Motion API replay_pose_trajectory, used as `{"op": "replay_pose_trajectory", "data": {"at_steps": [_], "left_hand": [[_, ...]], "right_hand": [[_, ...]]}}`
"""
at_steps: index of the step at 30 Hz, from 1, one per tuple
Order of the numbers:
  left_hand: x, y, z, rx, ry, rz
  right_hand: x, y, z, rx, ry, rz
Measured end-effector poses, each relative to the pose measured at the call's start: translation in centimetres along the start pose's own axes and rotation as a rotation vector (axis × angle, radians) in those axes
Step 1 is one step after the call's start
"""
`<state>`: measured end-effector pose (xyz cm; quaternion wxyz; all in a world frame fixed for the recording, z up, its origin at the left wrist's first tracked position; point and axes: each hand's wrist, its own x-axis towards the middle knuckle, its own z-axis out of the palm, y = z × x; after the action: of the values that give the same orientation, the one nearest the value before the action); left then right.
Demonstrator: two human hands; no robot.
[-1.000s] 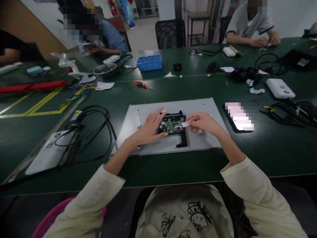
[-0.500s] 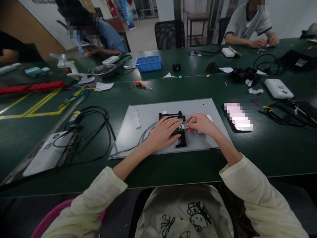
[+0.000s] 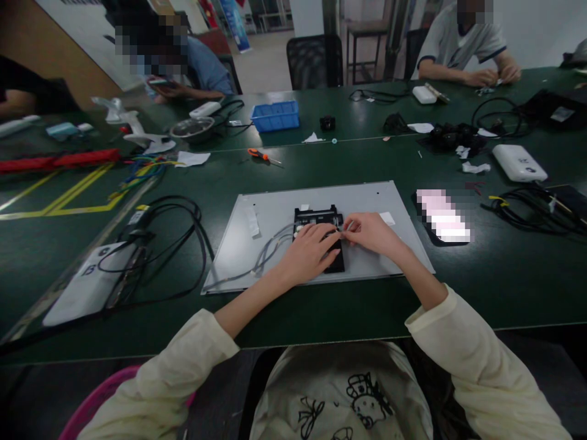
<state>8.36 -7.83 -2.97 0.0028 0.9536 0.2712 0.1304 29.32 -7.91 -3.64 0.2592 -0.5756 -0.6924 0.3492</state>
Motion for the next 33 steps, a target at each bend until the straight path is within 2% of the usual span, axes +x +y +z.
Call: {"op": "replay_pose_trajectory", "data": {"at_steps": [4,8,16,19,22,24,26,29,33], "left_hand": [[-0.1,0.0,-0.1,0.005,-0.009,0.005],[-0.1,-0.1,-0.1,0.012,-0.016,0.0],[-0.3,-0.4,-0.1,0.008,-0.031,0.014],[-0.4,-0.2,-0.2,-0.012,-0.021,0.003],[-0.3,-0.5,-0.9,-0.07,0.037,-0.031],[-0.3,-1.8,-1.8,-0.116,0.114,-0.103],[-0.6,-4.1,-2.6,-0.136,0.228,-0.232],[-1.7,-8.9,-3.1,-0.125,0.369,-0.478],[-4.1,-15.1,-2.2,-0.193,0.406,-0.719]], "right_hand": [[0.1,0.1,0.1,-0.222,0.095,-0.143],[0.1,0.0,0.2,-0.265,0.051,-0.215],[0.0,-0.2,0.0,-0.259,0.009,-0.219],[-0.1,-0.4,-0.3,-0.283,0.061,-0.213],[-0.2,-0.8,-0.4,-0.28,0.134,-0.195],[-0.3,-1.1,-0.4,-0.29,0.181,-0.196],[-0.4,-1.4,-0.3,-0.329,0.232,-0.215],[-0.6,-1.7,0.0,-0.395,0.283,-0.241],[-0.8,-2.0,0.4,-0.413,0.296,-0.253]]}}
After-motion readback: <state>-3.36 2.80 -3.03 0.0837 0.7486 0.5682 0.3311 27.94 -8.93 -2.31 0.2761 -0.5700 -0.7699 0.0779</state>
